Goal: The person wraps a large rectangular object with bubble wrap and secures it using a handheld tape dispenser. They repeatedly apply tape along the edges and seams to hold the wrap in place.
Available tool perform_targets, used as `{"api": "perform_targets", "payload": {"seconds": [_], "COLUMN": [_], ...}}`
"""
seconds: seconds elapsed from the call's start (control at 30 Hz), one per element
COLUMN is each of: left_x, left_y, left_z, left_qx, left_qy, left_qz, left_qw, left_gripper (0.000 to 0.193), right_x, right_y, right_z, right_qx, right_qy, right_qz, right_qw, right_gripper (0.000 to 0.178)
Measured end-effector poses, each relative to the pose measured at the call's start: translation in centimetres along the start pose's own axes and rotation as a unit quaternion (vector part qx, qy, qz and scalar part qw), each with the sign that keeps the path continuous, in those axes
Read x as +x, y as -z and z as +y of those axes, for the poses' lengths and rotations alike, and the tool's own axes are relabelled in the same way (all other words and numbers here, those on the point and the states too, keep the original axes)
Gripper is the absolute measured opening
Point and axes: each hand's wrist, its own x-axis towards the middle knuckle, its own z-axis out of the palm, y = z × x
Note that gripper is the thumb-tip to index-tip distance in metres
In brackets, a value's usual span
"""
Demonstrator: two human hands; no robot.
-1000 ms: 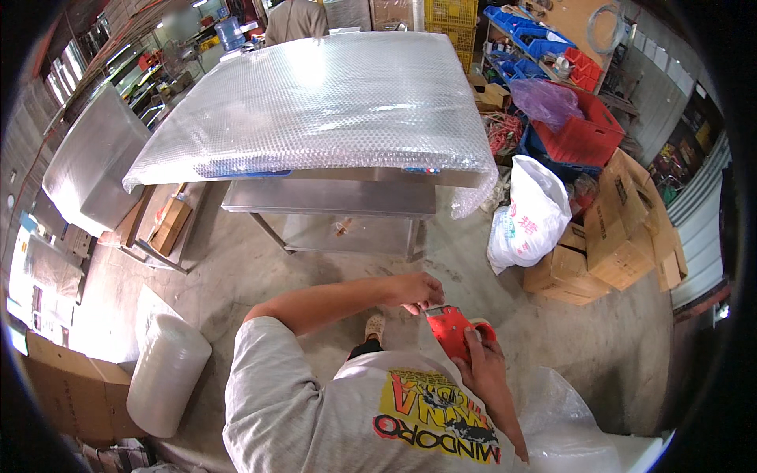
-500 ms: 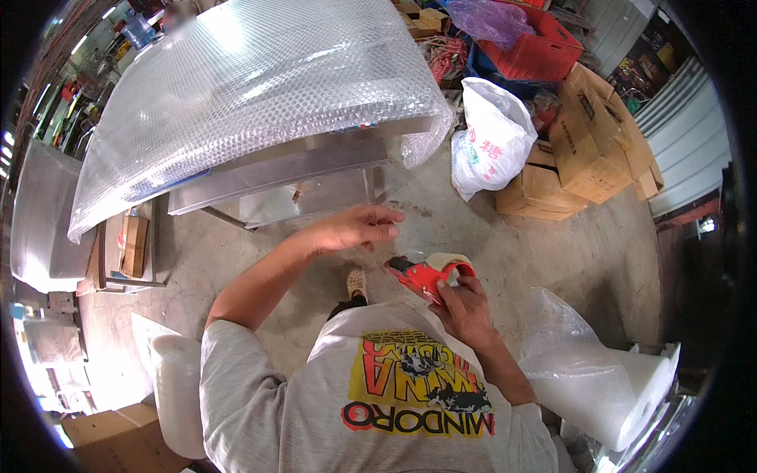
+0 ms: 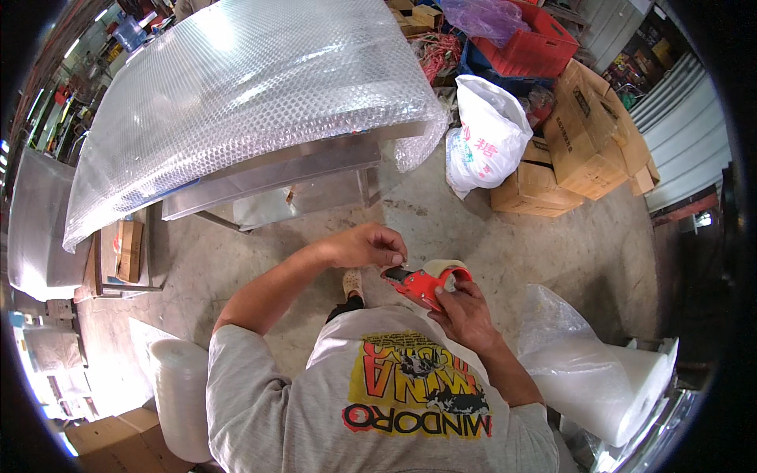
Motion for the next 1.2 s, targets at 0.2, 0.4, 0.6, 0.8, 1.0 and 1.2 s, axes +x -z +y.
{"api": "perform_targets", "payload": {"seconds": [0.2,0.4,0.6,0.8,1.0,1.2], "left_x": [0.3,0.7,0.1,-0.6,-1.4,-1.9], "left_y": [0.0,-0.4,-1.0,-1.7,-1.8,-2.0], "left_z": [-0.6,-0.6,-0.2,-0.2,-0.9,-1.3], "left_qx": [-0.200,-0.070,-0.078,-0.045,0.009,0.028], "left_qy": [0.149,0.056,0.054,0.077,0.057,-0.011], "left_qz": [0.031,-0.014,-0.001,0.014,0.005,0.009], "left_qw": [0.968,0.996,0.995,0.996,0.998,0.999], "left_gripper": [0.023,0.016,0.013,0.021,0.031,0.040], "right_x": [-0.4,-0.7,-1.4,-2.2,-2.8,-2.7], "right_y": [-0.1,0.4,0.2,-0.5,-1.2,-1.3], "right_z": [0.1,0.1,-0.5,-1.2,-1.8,-2.3], "right_qx": [0.005,0.014,0.030,0.052,0.081,0.079], "right_qy": [-0.001,-0.004,-0.025,-0.061,-0.075,-0.072], "right_qz": [-0.009,-0.011,0.007,0.003,0.002,0.002], "right_qw": [1.000,1.000,0.999,0.997,0.994,0.994], "right_gripper": [0.067,0.071,0.071,0.067,0.066,0.068]}}
